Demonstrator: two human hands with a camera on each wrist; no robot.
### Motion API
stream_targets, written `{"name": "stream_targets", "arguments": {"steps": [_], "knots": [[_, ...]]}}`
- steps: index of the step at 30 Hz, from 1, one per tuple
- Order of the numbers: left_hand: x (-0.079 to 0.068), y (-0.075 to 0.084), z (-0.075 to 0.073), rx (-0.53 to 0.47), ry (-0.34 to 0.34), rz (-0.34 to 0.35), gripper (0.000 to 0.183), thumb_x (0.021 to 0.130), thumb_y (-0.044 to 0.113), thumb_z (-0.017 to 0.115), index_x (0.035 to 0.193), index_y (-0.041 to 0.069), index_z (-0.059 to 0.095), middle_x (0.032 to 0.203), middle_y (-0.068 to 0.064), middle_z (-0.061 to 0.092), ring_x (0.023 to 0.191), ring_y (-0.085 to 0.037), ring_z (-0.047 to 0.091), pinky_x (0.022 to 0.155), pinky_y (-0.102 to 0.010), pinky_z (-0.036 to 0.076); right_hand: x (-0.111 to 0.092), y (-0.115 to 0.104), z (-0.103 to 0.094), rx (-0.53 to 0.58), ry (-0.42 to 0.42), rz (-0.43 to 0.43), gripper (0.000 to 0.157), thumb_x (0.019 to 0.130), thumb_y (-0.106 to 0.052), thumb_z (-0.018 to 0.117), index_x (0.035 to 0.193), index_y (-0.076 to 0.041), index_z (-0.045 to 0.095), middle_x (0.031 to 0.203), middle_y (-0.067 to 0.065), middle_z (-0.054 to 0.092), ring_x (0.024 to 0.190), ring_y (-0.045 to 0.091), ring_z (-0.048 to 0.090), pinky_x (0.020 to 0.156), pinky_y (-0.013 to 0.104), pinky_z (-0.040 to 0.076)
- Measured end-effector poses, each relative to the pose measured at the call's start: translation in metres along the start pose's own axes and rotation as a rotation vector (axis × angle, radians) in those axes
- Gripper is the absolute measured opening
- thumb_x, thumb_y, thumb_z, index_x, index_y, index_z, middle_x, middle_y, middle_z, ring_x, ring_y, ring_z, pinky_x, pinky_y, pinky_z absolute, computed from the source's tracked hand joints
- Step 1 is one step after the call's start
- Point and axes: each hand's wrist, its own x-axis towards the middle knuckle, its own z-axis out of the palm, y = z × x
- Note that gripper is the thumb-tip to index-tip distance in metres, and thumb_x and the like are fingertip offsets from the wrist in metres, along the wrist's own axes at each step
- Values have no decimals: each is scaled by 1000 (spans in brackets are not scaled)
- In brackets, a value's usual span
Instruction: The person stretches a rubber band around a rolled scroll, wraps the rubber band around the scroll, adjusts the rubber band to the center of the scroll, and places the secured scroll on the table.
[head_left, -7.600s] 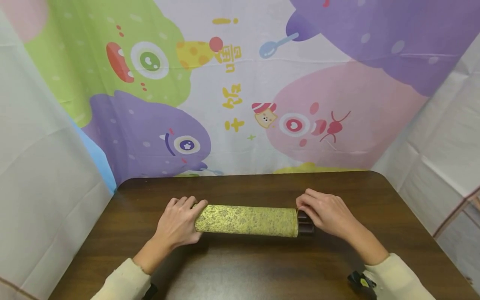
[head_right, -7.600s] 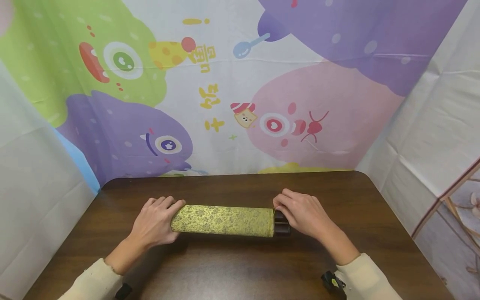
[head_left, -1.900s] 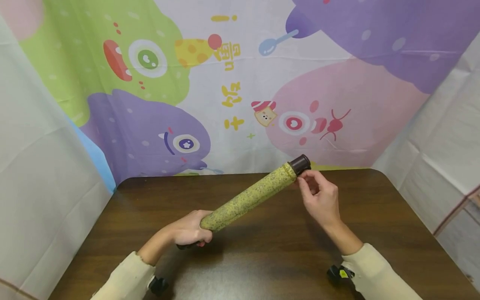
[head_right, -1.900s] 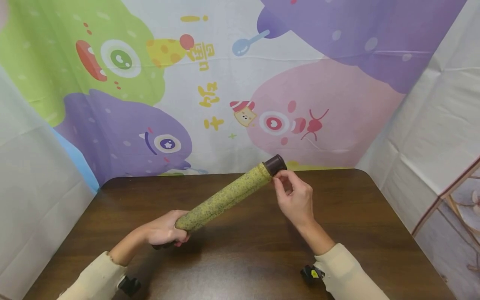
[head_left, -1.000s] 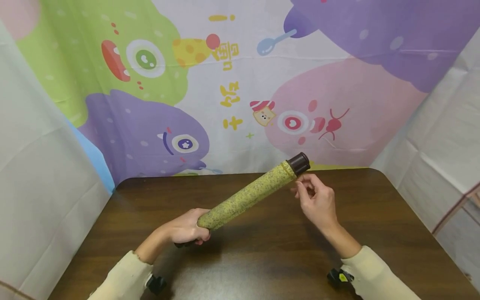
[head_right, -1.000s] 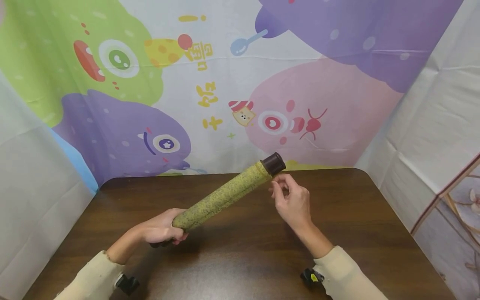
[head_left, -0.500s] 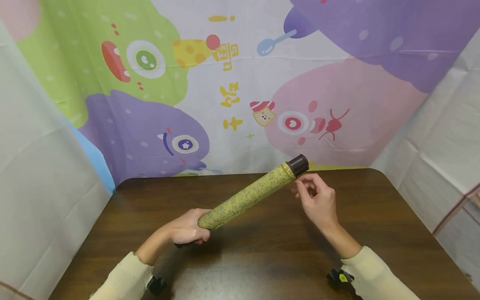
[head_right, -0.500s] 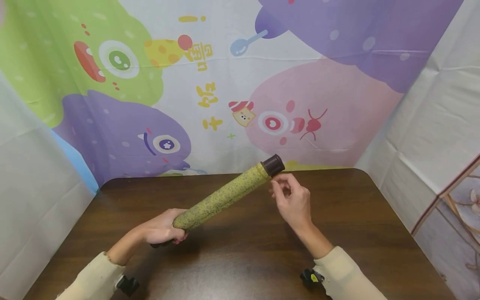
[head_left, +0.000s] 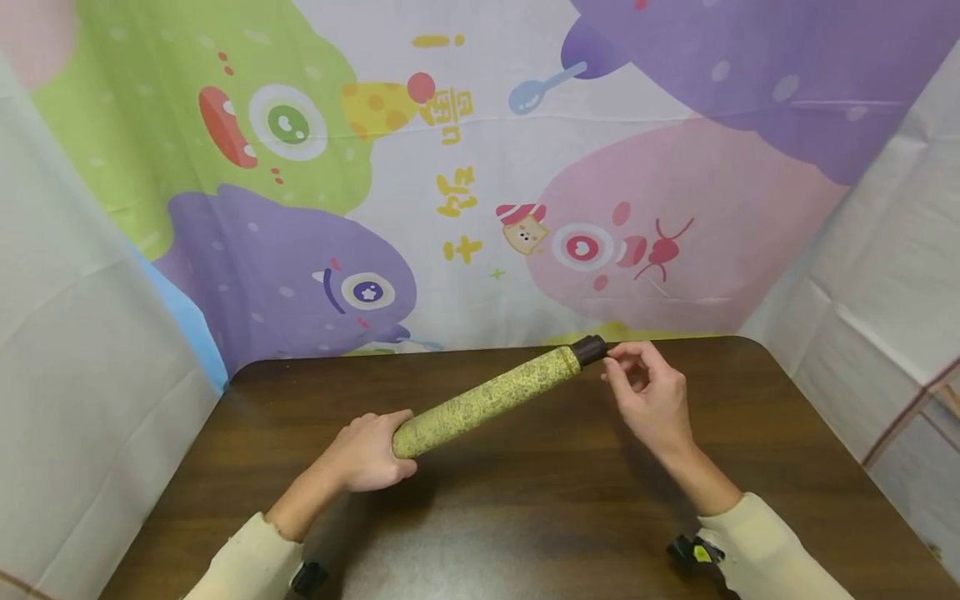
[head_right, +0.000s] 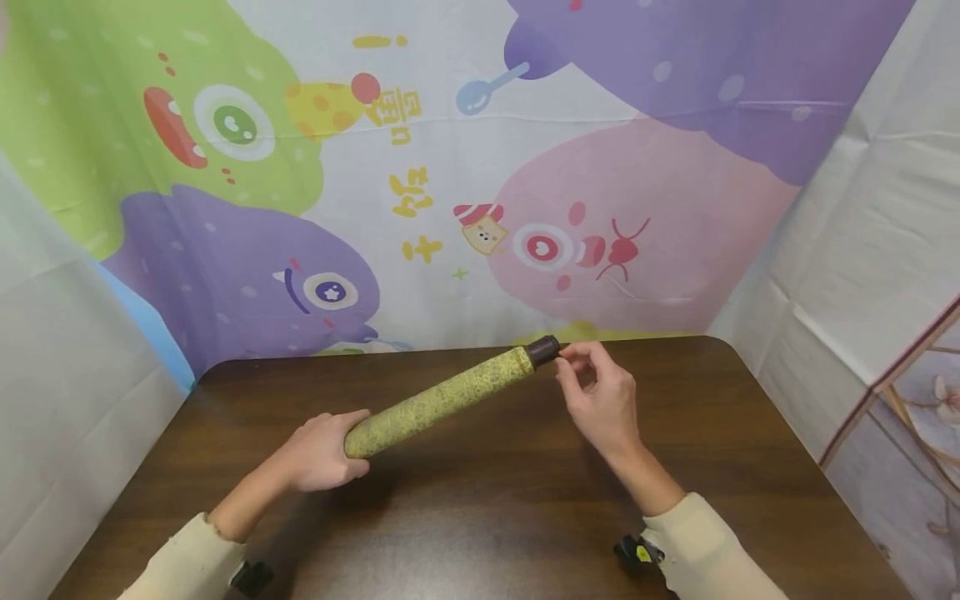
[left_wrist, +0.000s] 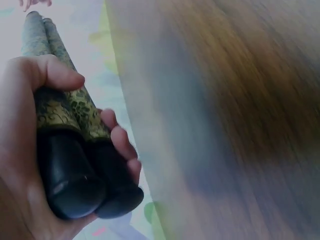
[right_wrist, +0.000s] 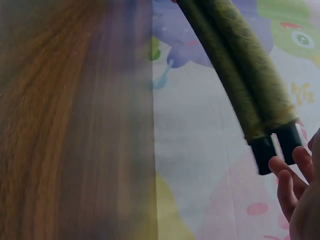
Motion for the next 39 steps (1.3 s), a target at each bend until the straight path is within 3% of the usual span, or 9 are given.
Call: {"name": "stream_targets", "arguments": {"steps": [9,14,20,24,27,29,33,36,39], "knots": [[-2,-7,4,262,160,58,59,72,38,87,122,15,67,74,1,66,66,-22,63,53,-40,45,-2,5,-10,-93,-73,0,24,97,7,75,120,1,77,81,7,76,62,-1,56,54,14,45],[-2,-10,6,388,262,103,61,68,41,91,117,16,66,71,0,63,58,-26,61,47,-38,39,-2,6,-13,-130,-155,5,33,98,1,77,130,-6,78,100,10,76,70,-2,57,59,14,49],[-2,-15,10,493,421,172,64,61,40,92,114,16,67,79,-3,66,58,-28,61,46,-38,42,-7,10,-14,-201,-409,-5,57,99,-13,82,154,-13,67,144,16,63,114,22,65,88,42,61],[-1,-17,11,540,504,214,66,58,39,93,114,15,67,82,-5,69,65,-31,64,55,-42,51,-10,13,-16,-251,-618,-23,86,94,-28,89,169,-15,49,164,20,49,147,42,49,105,68,55],[-1,-16,12,554,536,228,68,58,39,93,117,15,68,87,-7,73,70,-32,67,60,-43,53,-12,14,-17,-290,-755,-38,98,92,-23,91,175,-13,39,172,24,44,160,51,39,109,75,53],[-2,-14,13,556,543,239,69,58,39,93,118,15,68,90,-7,74,74,-32,70,61,-43,53,-14,12,-17,-335,-810,-46,101,89,-14,93,175,-11,39,168,24,48,159,52,42,109,74,54],[-2,-8,16,558,559,274,70,59,40,93,120,15,69,94,-7,76,77,-31,71,62,-42,51,-19,9,-12,-510,-769,-100,94,76,-4,99,160,-7,57,140,16,68,128,41,68,90,59,64],[1,-8,18,558,581,299,68,60,39,93,120,15,69,94,-6,76,76,-30,71,63,-41,52,-21,8,-7,-615,-691,-121,76,70,-1,97,140,-8,69,122,9,73,107,31,72,73,48,61],[4,-10,19,550,598,316,66,61,36,93,119,16,70,93,-5,75,77,-30,71,64,-42,54,-22,10,-3,-659,-650,-117,65,66,1,89,127,-10,71,117,6,75,105,29,72,67,46,59]]}}
